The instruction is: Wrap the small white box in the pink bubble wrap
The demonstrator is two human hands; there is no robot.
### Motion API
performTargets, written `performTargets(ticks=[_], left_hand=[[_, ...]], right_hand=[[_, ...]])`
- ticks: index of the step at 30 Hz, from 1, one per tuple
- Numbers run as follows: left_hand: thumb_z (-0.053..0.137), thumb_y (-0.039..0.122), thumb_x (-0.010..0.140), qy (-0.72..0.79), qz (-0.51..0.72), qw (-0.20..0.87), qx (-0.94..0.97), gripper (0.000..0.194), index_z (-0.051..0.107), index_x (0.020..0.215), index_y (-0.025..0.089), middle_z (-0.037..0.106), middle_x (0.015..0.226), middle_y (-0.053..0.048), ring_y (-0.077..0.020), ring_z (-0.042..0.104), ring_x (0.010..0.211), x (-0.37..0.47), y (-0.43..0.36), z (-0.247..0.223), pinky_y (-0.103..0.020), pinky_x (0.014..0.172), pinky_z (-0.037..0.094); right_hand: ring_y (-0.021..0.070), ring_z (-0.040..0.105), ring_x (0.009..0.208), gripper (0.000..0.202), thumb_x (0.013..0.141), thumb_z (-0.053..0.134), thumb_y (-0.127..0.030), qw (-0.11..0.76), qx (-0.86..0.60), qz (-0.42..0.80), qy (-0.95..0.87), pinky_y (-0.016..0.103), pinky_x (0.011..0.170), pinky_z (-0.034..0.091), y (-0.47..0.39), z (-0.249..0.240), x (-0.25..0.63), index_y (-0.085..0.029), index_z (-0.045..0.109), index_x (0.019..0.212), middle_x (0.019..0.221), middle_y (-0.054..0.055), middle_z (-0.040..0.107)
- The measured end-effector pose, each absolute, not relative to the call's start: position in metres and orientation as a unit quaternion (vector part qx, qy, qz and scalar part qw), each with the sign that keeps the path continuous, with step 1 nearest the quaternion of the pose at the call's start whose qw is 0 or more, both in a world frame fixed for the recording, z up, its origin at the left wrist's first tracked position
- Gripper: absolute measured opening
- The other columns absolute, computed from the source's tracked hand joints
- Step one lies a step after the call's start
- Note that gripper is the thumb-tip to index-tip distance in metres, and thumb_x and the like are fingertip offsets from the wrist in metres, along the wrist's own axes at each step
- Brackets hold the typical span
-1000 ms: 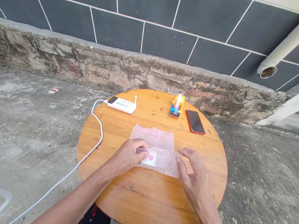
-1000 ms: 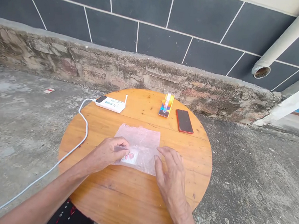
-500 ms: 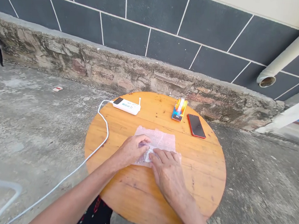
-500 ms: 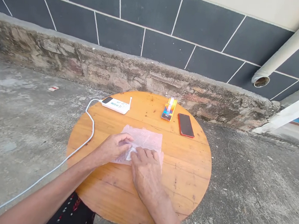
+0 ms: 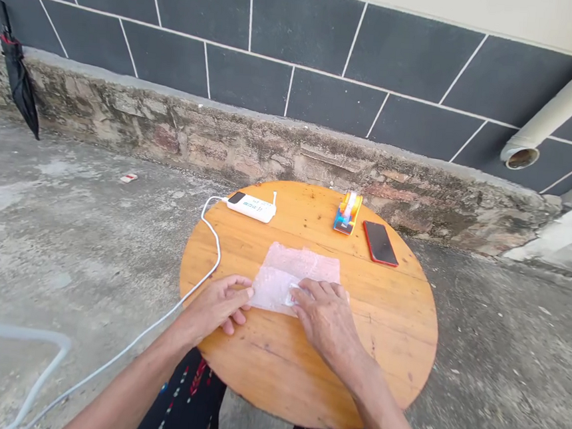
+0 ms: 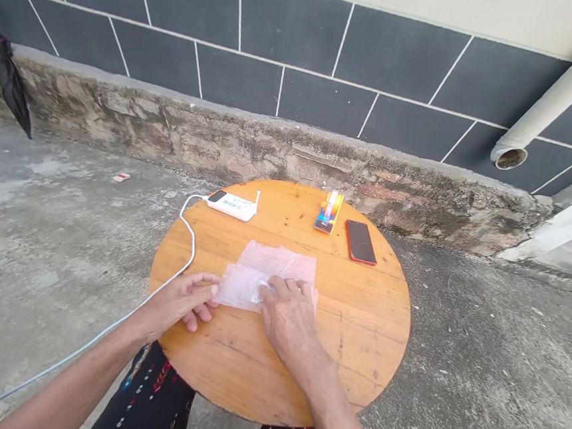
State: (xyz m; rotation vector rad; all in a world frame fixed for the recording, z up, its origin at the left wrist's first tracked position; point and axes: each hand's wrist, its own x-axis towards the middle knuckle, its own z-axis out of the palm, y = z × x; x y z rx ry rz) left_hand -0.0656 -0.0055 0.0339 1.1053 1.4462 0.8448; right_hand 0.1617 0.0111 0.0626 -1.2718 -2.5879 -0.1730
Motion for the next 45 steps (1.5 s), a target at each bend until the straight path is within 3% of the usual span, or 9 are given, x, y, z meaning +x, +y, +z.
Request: performTargets(ticks=[6,15,20,24,27,31,34,40,45], left_hand=[[0.064,0.047,0.071,0.591,0.36,0.567,0.447,0.039,0.062,0.087,0.012,0.066,0.077,-0.005,-0.0134,0.065,0.059,-0.045,0.005,0.043,-0.018,0.041,0.047],[0.065,0.031,0.072,0.621,0.367,0.533,0.443,0.022,0.064,0.079,0.01,0.062,0.06,-0.001,-0.0111,0.059,0.047,-0.025,0.018,0.034,-0.017,0.036,0.044],[0.064,0.023,0.073,0.645,0.374,0.494,0.448,0.022,0.061,0.091,0.011,0.062,0.061,0.0,-0.0099,0.057,0.041,-0.017,0.024,0.025,-0.017,0.033,0.043],[0.065,0.026,0.074,0.671,0.385,0.455,0.441,0.054,0.044,0.122,0.014,0.064,0.072,0.0,-0.011,0.059,0.043,-0.012,0.023,0.023,-0.017,0.033,0.044],[0.065,0.032,0.075,0.685,0.383,0.444,0.432,0.066,0.036,0.13,0.013,0.065,0.076,-0.003,-0.0122,0.06,0.045,-0.012,0.019,0.026,-0.019,0.033,0.045],[0.064,0.029,0.074,0.676,0.367,0.456,0.447,0.032,0.059,0.099,0.01,0.062,0.064,-0.001,-0.0099,0.056,0.041,-0.009,0.016,0.031,-0.016,0.032,0.04],[0.062,0.024,0.072,0.668,0.364,0.458,0.46,0.014,0.063,0.076,0.011,0.056,0.051,0.001,-0.009,0.051,0.038,-0.005,0.016,0.032,-0.015,0.032,0.037],[0.061,0.019,0.065,0.662,0.398,0.427,0.471,0.004,0.062,0.067,0.015,0.051,0.043,0.006,-0.008,0.045,0.034,0.004,0.021,0.027,-0.016,0.031,0.031],[0.055,0.018,0.064,0.65,0.421,0.446,0.448,0.005,0.06,0.066,0.016,0.058,0.05,0.003,-0.0108,0.053,0.04,0.01,0.021,0.027,-0.017,0.033,0.036]], right_hand=[[0.0234,0.056,0.097,0.021,0.086,0.061,-0.019,0.141,-0.435,-0.043,-0.888,0.039,0.084,0.033,0.012,0.061,0.165,-0.024,0.063,0.106,0.112,0.004,0.064],[0.0233,0.056,0.098,0.017,0.087,0.062,-0.023,0.134,-0.441,-0.034,-0.887,0.038,0.084,0.033,0.013,0.063,0.165,-0.025,0.065,0.103,0.112,0.003,0.065],[0.023,0.056,0.097,0.014,0.087,0.062,-0.025,0.122,-0.442,-0.039,-0.888,0.037,0.083,0.033,0.013,0.066,0.164,-0.025,0.067,0.1,0.108,0.003,0.065],[0.0221,0.056,0.096,0.013,0.088,0.061,-0.025,0.116,-0.445,-0.041,-0.887,0.036,0.083,0.032,0.012,0.066,0.164,-0.025,0.068,0.099,0.108,0.002,0.065],[0.022,0.056,0.097,0.014,0.089,0.06,-0.027,0.108,-0.446,-0.043,-0.888,0.036,0.084,0.031,0.013,0.066,0.164,-0.025,0.068,0.1,0.109,0.003,0.065],[0.0219,0.056,0.098,0.014,0.089,0.059,-0.027,0.091,-0.443,-0.044,-0.891,0.036,0.084,0.03,0.016,0.067,0.163,-0.026,0.068,0.1,0.108,0.003,0.065],[0.0223,0.057,0.095,0.012,0.088,0.06,-0.024,0.079,-0.44,-0.047,-0.893,0.036,0.083,0.029,0.017,0.072,0.161,-0.024,0.068,0.096,0.101,0.005,0.066],[0.023,0.058,0.093,0.011,0.087,0.059,-0.024,0.056,-0.438,-0.051,-0.896,0.037,0.084,0.028,0.017,0.079,0.158,-0.021,0.068,0.093,0.096,0.006,0.066],[0.0231,0.058,0.095,0.013,0.088,0.058,-0.025,0.051,-0.439,-0.044,-0.896,0.037,0.084,0.028,0.017,0.08,0.158,-0.023,0.069,0.094,0.098,0.006,0.066]])
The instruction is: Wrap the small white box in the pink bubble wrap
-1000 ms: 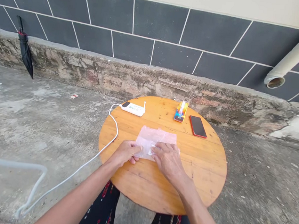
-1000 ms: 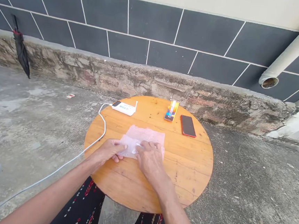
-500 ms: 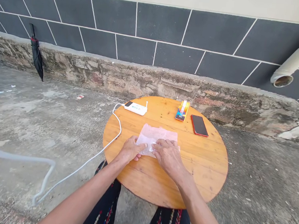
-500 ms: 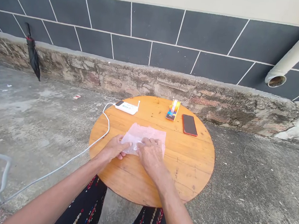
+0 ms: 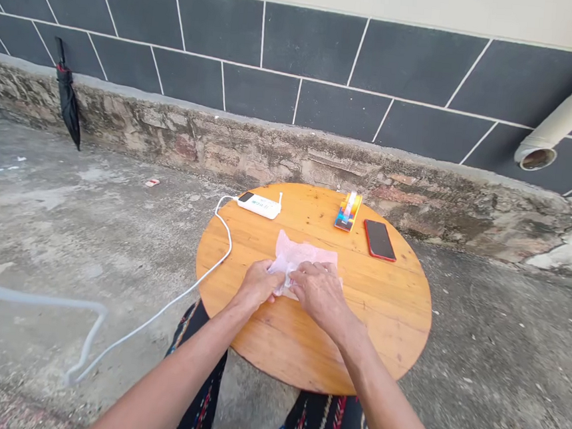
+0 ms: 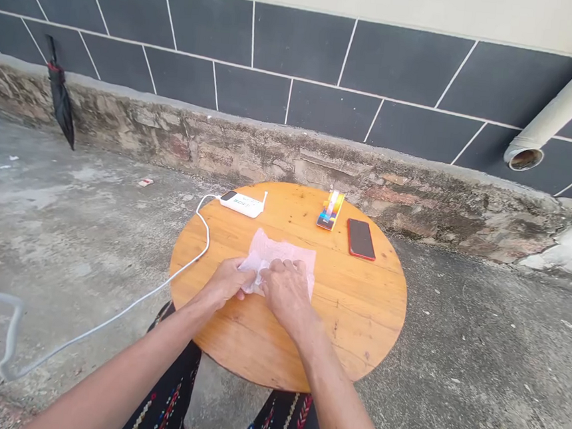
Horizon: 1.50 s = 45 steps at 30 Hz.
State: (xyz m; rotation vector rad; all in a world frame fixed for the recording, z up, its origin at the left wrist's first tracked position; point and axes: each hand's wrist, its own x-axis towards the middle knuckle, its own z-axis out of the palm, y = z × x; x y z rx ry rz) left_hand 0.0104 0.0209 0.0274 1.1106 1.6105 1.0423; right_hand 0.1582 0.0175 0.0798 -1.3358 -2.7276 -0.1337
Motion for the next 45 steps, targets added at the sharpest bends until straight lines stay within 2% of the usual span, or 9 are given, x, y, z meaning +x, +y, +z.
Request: performTargets(ticks=[4,11,16,22,28,33,37,39,45], left_hand=[[0.054,0.018,0.065,0.633,0.441,0.461,0.438,0.008,0.06,0.07,0.015,0.061,0.056,0.002,-0.0104,0.055,0.044,0.013,0.02,0.029,-0.016,0.035,0.039],[0.058,0.023,0.067,0.607,0.481,0.436,0.457,0.009,0.061,0.069,0.015,0.06,0.054,0.003,-0.0085,0.051,0.043,0.018,0.015,0.03,-0.016,0.037,0.037],[0.056,0.024,0.069,0.591,0.503,0.412,0.478,0.015,0.064,0.079,0.015,0.068,0.07,0.001,-0.0108,0.06,0.058,0.02,0.003,0.032,-0.018,0.051,0.046],[0.053,0.022,0.074,0.601,0.511,0.325,0.522,0.011,0.062,0.07,0.017,0.058,0.06,0.003,-0.0106,0.052,0.055,0.023,-0.002,0.026,-0.02,0.054,0.04],[0.053,0.011,0.072,0.585,0.511,0.23,0.587,0.012,0.06,0.065,0.017,0.054,0.069,0.001,-0.0127,0.049,0.066,0.031,-0.006,0.032,-0.024,0.065,0.039],[0.053,0.006,0.072,0.535,0.487,0.233,0.65,0.02,0.067,0.08,0.018,0.063,0.082,-0.002,-0.0142,0.056,0.073,0.023,-0.008,0.033,-0.025,0.066,0.044],[0.05,0.004,0.077,0.49,0.468,0.213,0.703,0.03,0.067,0.098,0.017,0.066,0.099,-0.006,-0.0177,0.06,0.09,0.013,-0.012,0.028,-0.03,0.082,0.048],[0.046,0.005,0.082,0.474,0.458,0.192,0.727,0.03,0.067,0.099,0.018,0.066,0.101,-0.006,-0.0186,0.059,0.096,0.01,-0.012,0.027,-0.032,0.086,0.048],[0.044,0.008,0.088,0.426,0.407,0.113,0.8,0.028,0.069,0.098,0.019,0.064,0.101,-0.007,-0.0195,0.055,0.095,0.005,-0.002,0.029,-0.033,0.082,0.048]], right_hand=[[0.0224,0.058,0.095,0.012,0.088,0.059,-0.025,0.055,-0.437,-0.032,-0.897,0.036,0.084,0.029,0.019,0.079,0.159,-0.024,0.07,0.093,0.097,0.005,0.066],[0.0214,0.059,0.097,0.013,0.086,0.062,-0.024,0.081,-0.44,-0.006,-0.894,0.035,0.086,0.031,0.021,0.079,0.161,-0.024,0.068,0.097,0.1,0.003,0.068],[0.0231,0.061,0.099,0.035,0.082,0.066,-0.023,0.109,-0.462,0.001,-0.88,0.037,0.095,0.031,0.02,0.077,0.161,-0.018,0.059,0.115,0.103,0.008,0.07],[0.0223,0.063,0.099,0.052,0.08,0.067,-0.02,0.124,-0.473,0.0,-0.872,0.039,0.103,0.028,0.019,0.071,0.161,-0.013,0.048,0.127,0.099,0.01,0.071],[0.0204,0.064,0.092,0.053,0.079,0.061,-0.013,0.136,-0.47,-0.01,-0.872,0.038,0.105,0.027,0.018,0.07,0.161,-0.012,0.045,0.13,0.095,0.009,0.071],[0.0202,0.064,0.089,0.053,0.08,0.06,-0.016,0.139,-0.465,-0.016,-0.874,0.038,0.106,0.029,0.019,0.069,0.162,-0.013,0.045,0.13,0.094,0.008,0.071],[0.0205,0.064,0.09,0.055,0.08,0.065,-0.02,0.149,-0.465,-0.002,-0.873,0.04,0.107,0.028,0.02,0.067,0.162,-0.013,0.044,0.131,0.094,0.008,0.071],[0.0204,0.064,0.094,0.055,0.08,0.065,-0.02,0.158,-0.465,0.005,-0.871,0.04,0.108,0.028,0.02,0.067,0.162,-0.013,0.044,0.13,0.095,0.008,0.071],[0.0202,0.065,0.093,0.053,0.079,0.061,-0.015,0.154,-0.458,0.003,-0.876,0.041,0.107,0.029,0.017,0.069,0.163,-0.014,0.044,0.13,0.096,0.008,0.071]])
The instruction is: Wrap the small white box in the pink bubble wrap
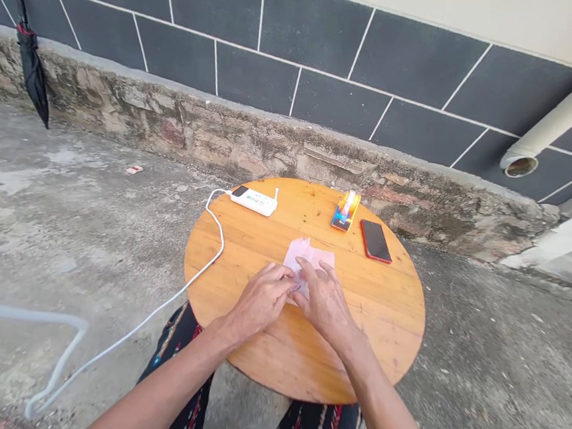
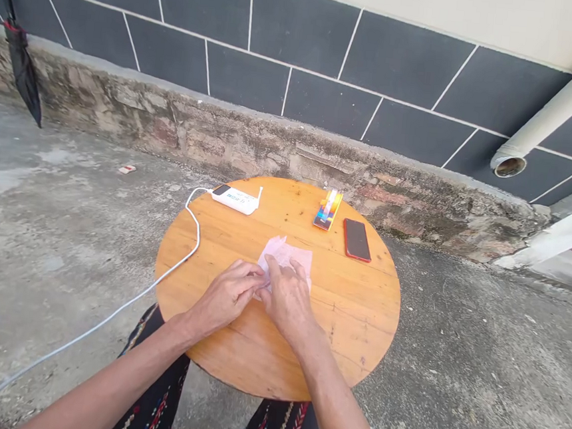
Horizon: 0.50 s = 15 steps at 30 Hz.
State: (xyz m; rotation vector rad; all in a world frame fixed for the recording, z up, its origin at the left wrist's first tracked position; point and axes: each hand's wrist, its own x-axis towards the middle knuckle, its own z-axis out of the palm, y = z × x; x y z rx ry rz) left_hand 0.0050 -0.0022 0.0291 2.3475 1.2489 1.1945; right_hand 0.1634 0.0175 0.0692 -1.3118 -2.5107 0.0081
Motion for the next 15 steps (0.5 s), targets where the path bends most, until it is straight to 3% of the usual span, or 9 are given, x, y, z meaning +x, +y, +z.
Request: performTargets(ticks=[8,12,15], left_hand=[[0.041,0.012,0.09,0.414,0.353,0.093,0.834,0.028,0.069,0.094,0.017,0.066,0.094,-0.008,-0.0195,0.053,0.088,0.005,0.003,0.036,-0.034,0.078,0.049],[0.04,0.008,0.089,0.422,0.323,0.074,0.844,0.029,0.068,0.09,0.017,0.065,0.092,-0.007,-0.0196,0.053,0.088,0.006,0.003,0.04,-0.033,0.079,0.048],[0.041,0.006,0.088,0.415,0.32,0.083,0.848,0.029,0.067,0.089,0.017,0.064,0.093,-0.006,-0.0199,0.053,0.092,0.004,0.003,0.042,-0.033,0.082,0.047]], right_hand=[[0.0225,0.06,0.107,0.063,0.076,0.065,-0.019,0.154,-0.444,0.07,-0.88,0.045,0.108,0.028,0.022,0.075,0.167,-0.015,0.042,0.134,0.103,0.007,0.07],[0.0224,0.06,0.105,0.043,0.08,0.06,-0.024,0.229,-0.473,0.126,-0.841,0.041,0.095,0.041,0.018,0.082,0.191,-0.021,0.054,0.123,0.111,0.008,0.067],[0.0211,0.065,0.085,0.024,0.084,0.053,-0.032,0.295,-0.573,0.182,-0.742,0.036,0.078,0.049,0.008,0.078,0.225,-0.02,0.062,0.103,0.099,0.007,0.069]])
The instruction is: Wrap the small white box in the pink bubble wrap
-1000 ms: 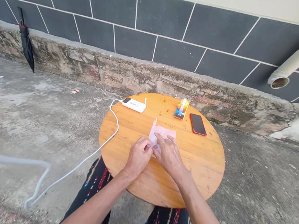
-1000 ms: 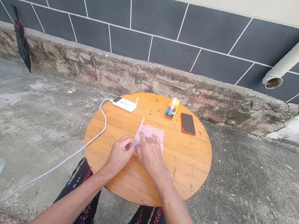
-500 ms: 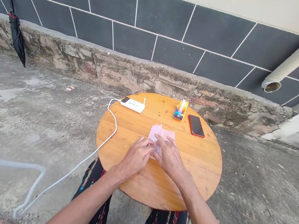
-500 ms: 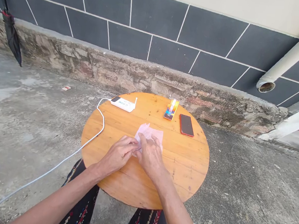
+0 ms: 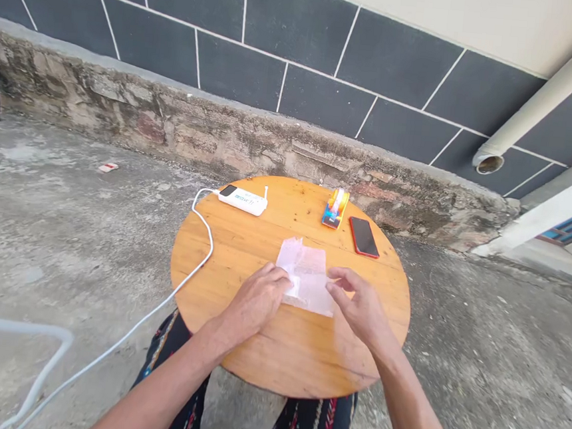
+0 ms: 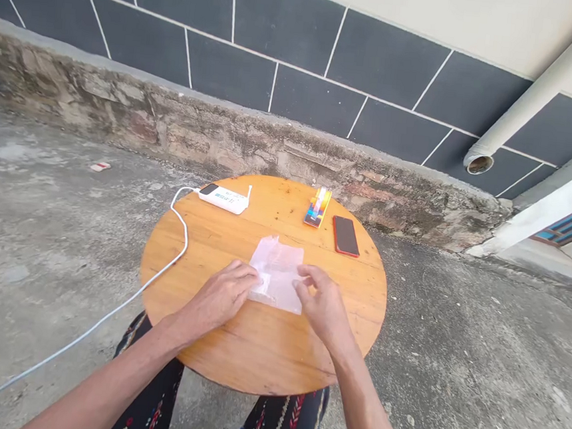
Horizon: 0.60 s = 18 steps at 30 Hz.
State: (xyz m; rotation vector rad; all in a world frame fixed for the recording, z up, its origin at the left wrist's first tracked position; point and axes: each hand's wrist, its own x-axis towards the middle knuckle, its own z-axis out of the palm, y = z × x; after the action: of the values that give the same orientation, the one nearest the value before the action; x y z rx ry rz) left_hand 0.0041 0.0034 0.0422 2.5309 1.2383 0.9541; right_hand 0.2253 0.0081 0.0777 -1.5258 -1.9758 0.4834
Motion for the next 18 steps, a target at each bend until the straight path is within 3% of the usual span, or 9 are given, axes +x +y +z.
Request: performTargets(ticks=[3,7,11,18], left_hand=[[0.043,0.007,0.089,0.413,0.321,0.09,0.847,0.026,0.066,0.086,0.017,0.064,0.092,-0.006,-0.0201,0.053,0.092,0.003,0.005,0.041,-0.033,0.083,0.046],[0.043,0.005,0.088,0.415,0.324,0.097,0.845,0.026,0.066,0.084,0.017,0.064,0.092,-0.006,-0.02,0.053,0.092,0.003,0.007,0.038,-0.032,0.081,0.046],[0.044,0.005,0.086,0.418,0.327,0.097,0.842,0.026,0.066,0.085,0.017,0.064,0.093,-0.006,-0.0201,0.054,0.093,0.003,0.007,0.038,-0.032,0.083,0.046],[0.046,0.004,0.085,0.422,0.318,0.111,0.842,0.025,0.067,0.084,0.016,0.065,0.094,-0.006,-0.0202,0.054,0.094,0.002,0.007,0.041,-0.032,0.084,0.046]], right_hand=[[0.0181,0.064,0.066,0.025,0.082,0.053,-0.04,0.283,-0.63,0.263,-0.673,0.031,0.061,0.05,-0.005,0.063,0.253,-0.018,0.06,0.092,0.083,0.005,0.068],[0.013,0.061,0.05,0.036,0.08,0.057,-0.05,0.283,-0.644,0.441,-0.558,0.021,0.04,0.043,-0.018,0.047,0.252,-0.019,0.053,0.098,0.072,0.001,0.065],[0.0117,0.062,0.048,0.038,0.082,0.057,-0.052,0.283,-0.63,0.518,-0.505,0.018,0.037,0.045,-0.013,0.047,0.229,-0.019,0.053,0.101,0.071,0.001,0.065],[0.0093,0.06,0.049,0.033,0.082,0.057,-0.047,0.289,-0.611,0.526,-0.517,0.017,0.04,0.048,0.001,0.046,0.219,-0.015,0.061,0.087,0.071,0.003,0.064]])
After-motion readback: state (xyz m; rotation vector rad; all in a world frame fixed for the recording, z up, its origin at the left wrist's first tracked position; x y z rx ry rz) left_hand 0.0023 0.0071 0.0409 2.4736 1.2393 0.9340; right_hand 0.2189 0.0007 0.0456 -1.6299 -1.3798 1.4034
